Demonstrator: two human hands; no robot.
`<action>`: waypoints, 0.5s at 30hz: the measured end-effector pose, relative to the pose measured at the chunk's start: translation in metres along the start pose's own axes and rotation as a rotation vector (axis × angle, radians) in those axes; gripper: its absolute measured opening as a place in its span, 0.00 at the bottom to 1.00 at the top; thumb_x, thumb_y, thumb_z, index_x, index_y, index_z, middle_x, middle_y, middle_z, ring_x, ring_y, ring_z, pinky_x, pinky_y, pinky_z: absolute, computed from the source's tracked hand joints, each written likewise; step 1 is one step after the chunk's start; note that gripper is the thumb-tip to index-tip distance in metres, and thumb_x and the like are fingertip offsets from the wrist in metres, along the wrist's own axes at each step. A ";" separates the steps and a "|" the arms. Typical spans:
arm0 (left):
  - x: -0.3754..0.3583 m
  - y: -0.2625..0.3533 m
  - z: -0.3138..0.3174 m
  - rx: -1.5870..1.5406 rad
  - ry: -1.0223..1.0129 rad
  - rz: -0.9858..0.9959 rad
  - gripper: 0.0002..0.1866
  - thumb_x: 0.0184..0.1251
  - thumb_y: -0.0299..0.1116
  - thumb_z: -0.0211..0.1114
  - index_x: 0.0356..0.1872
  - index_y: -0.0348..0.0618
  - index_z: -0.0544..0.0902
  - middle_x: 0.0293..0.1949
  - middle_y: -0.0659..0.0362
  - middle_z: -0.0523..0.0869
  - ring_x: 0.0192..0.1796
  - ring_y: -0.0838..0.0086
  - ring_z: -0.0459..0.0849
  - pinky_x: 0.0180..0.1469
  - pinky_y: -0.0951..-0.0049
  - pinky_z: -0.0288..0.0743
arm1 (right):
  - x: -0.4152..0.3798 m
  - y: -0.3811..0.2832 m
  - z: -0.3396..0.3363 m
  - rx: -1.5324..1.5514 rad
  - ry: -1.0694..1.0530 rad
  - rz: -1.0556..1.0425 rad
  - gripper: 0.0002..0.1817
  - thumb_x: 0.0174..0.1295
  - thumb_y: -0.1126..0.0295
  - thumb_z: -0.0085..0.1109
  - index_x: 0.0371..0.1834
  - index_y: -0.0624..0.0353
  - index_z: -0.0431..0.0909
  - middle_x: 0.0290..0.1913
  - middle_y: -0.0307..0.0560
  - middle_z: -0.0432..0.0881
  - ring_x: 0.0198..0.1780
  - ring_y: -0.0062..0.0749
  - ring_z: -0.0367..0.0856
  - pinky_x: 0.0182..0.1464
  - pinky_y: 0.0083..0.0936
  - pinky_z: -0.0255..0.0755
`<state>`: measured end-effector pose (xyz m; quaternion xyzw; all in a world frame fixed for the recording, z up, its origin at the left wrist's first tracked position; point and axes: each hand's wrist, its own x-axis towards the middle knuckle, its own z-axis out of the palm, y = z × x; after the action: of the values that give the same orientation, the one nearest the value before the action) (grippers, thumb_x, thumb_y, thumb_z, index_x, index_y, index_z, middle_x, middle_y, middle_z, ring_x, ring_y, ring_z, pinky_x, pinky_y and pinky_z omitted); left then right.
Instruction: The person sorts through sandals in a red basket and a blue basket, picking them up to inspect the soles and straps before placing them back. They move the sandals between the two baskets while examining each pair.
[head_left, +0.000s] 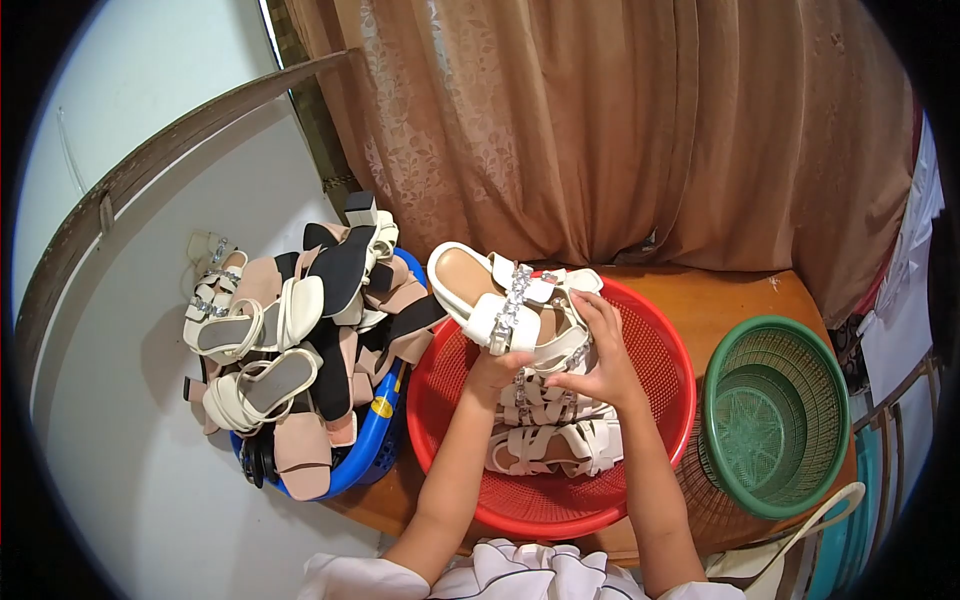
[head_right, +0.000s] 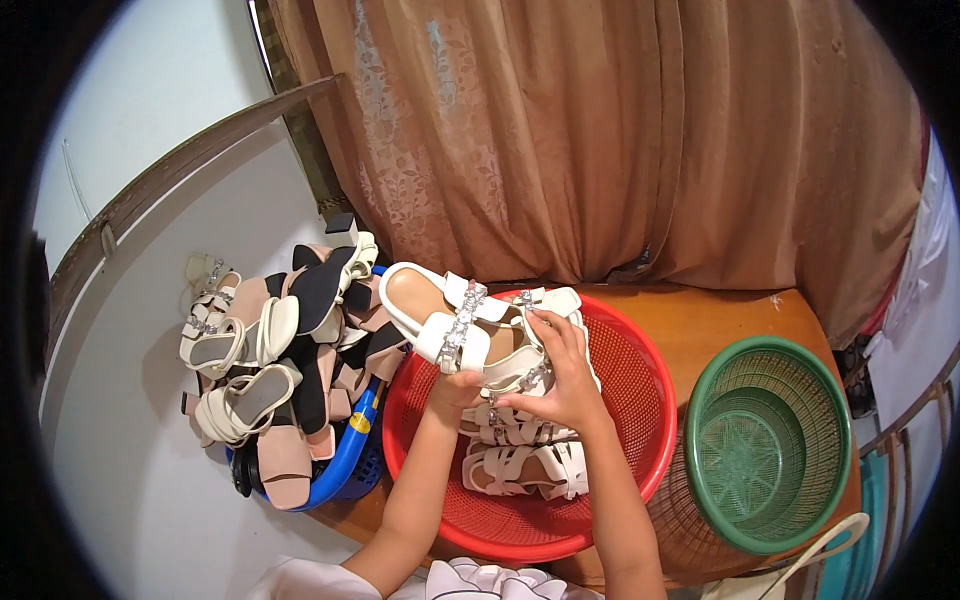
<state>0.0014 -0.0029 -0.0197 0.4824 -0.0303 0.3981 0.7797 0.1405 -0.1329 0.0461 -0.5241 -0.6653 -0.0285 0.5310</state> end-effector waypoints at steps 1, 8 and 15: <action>0.001 0.002 0.004 -0.042 0.007 -0.012 0.33 0.39 0.26 0.67 0.54 0.40 0.68 0.50 0.58 0.74 0.52 0.69 0.74 0.55 0.69 0.69 | 0.000 0.000 -0.002 0.003 -0.011 -0.003 0.52 0.27 0.48 0.73 0.60 0.59 0.63 0.58 0.54 0.64 0.60 0.51 0.61 0.61 0.42 0.56; 0.007 0.006 0.011 -0.068 0.081 0.076 0.41 0.39 0.45 0.67 0.54 0.27 0.65 0.49 0.48 0.75 0.49 0.64 0.77 0.53 0.67 0.71 | -0.002 0.012 -0.007 0.115 0.191 0.042 0.27 0.60 0.58 0.46 0.58 0.65 0.63 0.55 0.58 0.67 0.58 0.48 0.66 0.61 0.34 0.57; 0.004 0.015 0.015 -0.154 0.059 0.016 0.37 0.44 0.33 0.66 0.60 0.36 0.62 0.55 0.54 0.72 0.58 0.65 0.70 0.60 0.65 0.64 | 0.002 0.014 0.001 0.838 0.208 0.854 0.29 0.67 0.49 0.31 0.54 0.64 0.67 0.40 0.49 0.77 0.37 0.27 0.79 0.28 0.21 0.75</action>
<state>-0.0004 -0.0091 0.0012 0.4088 -0.0417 0.4146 0.8119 0.1506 -0.1246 0.0398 -0.4855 -0.2952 0.4005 0.7189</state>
